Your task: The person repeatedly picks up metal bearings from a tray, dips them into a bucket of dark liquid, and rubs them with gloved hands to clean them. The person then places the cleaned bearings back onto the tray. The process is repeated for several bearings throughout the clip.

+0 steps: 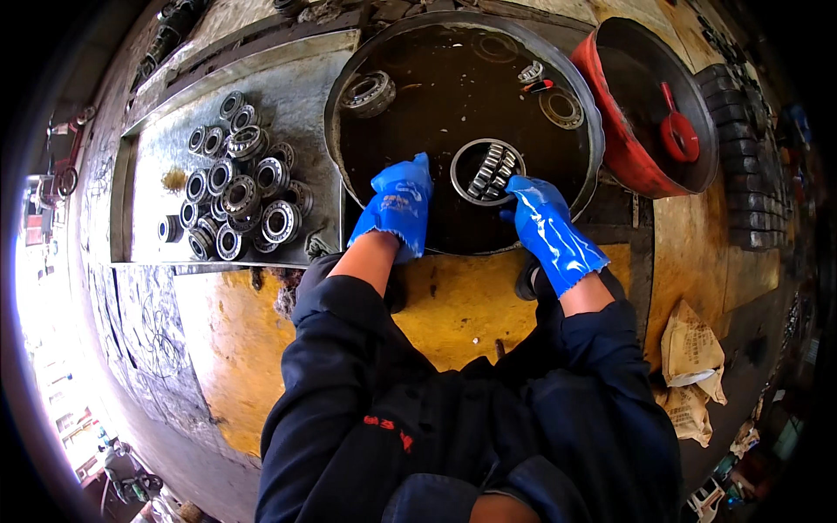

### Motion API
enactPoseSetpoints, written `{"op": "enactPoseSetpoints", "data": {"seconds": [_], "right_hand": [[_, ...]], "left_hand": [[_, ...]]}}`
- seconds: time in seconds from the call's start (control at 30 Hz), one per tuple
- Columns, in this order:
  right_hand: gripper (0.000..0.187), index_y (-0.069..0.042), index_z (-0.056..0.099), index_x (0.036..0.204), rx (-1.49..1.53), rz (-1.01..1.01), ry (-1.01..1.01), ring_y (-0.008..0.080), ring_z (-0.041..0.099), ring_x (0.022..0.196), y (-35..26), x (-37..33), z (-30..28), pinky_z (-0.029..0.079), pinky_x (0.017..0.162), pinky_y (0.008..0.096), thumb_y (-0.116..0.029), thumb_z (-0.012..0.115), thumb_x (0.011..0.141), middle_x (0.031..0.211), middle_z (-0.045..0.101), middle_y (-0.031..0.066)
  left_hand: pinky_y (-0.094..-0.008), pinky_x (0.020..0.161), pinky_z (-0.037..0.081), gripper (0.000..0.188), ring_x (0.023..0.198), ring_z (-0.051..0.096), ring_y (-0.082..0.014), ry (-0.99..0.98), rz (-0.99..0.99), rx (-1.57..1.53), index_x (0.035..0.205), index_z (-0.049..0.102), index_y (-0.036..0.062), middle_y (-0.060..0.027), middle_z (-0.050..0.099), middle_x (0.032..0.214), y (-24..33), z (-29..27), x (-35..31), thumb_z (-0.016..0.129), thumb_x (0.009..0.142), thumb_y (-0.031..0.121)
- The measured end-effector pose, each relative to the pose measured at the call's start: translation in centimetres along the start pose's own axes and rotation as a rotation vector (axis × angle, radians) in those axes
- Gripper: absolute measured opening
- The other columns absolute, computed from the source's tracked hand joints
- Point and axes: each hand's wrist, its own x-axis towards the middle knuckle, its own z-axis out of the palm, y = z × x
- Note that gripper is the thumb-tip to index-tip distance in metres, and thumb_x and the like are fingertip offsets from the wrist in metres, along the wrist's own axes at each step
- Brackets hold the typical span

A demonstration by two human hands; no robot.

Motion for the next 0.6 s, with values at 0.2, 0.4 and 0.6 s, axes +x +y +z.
{"op": "enactPoseSetpoints", "data": {"seconds": [0.2,0.4,0.6], "right_hand": [[0.03,0.0,0.068,0.112,0.085,-0.017,0.04,0.0202,0.067,0.083,0.7,1.4,0.1,0.057,0.069,0.0321,-0.024,0.067,0.094,0.1,0.07,0.0116],[0.028,0.0,0.069,0.112,0.041,-0.127,0.001,0.0194,0.067,0.081,-1.4,0.2,0.3,0.055,0.072,0.0304,-0.02,0.066,0.093,0.099,0.071,0.0111],[0.028,0.001,0.069,0.114,0.166,-0.127,0.006,0.0169,0.066,0.08,-2.2,-0.4,1.1,0.054,0.071,0.03,-0.017,0.065,0.093,0.098,0.072,0.0092]], "left_hand": [[-0.0387,0.091,0.055,0.041,0.105,0.07,-0.0244,-0.043,0.225,-0.459,0.132,0.062,0.0046,-0.0141,0.072,0.117,-0.1,1.5,-0.1,0.065,0.097,0.025],[-0.0333,0.087,0.056,0.035,0.097,0.07,-0.0174,-0.318,0.312,-1.533,0.123,0.069,0.0013,-0.0099,0.073,0.112,-0.3,-1.8,-2.2,0.063,0.099,0.026],[-0.0345,0.092,0.055,0.048,0.104,0.069,-0.0205,-0.13,0.342,-1.657,0.133,0.061,0.002,-0.011,0.07,0.12,0.7,-2.7,-2.6,0.068,0.096,0.032]]}}
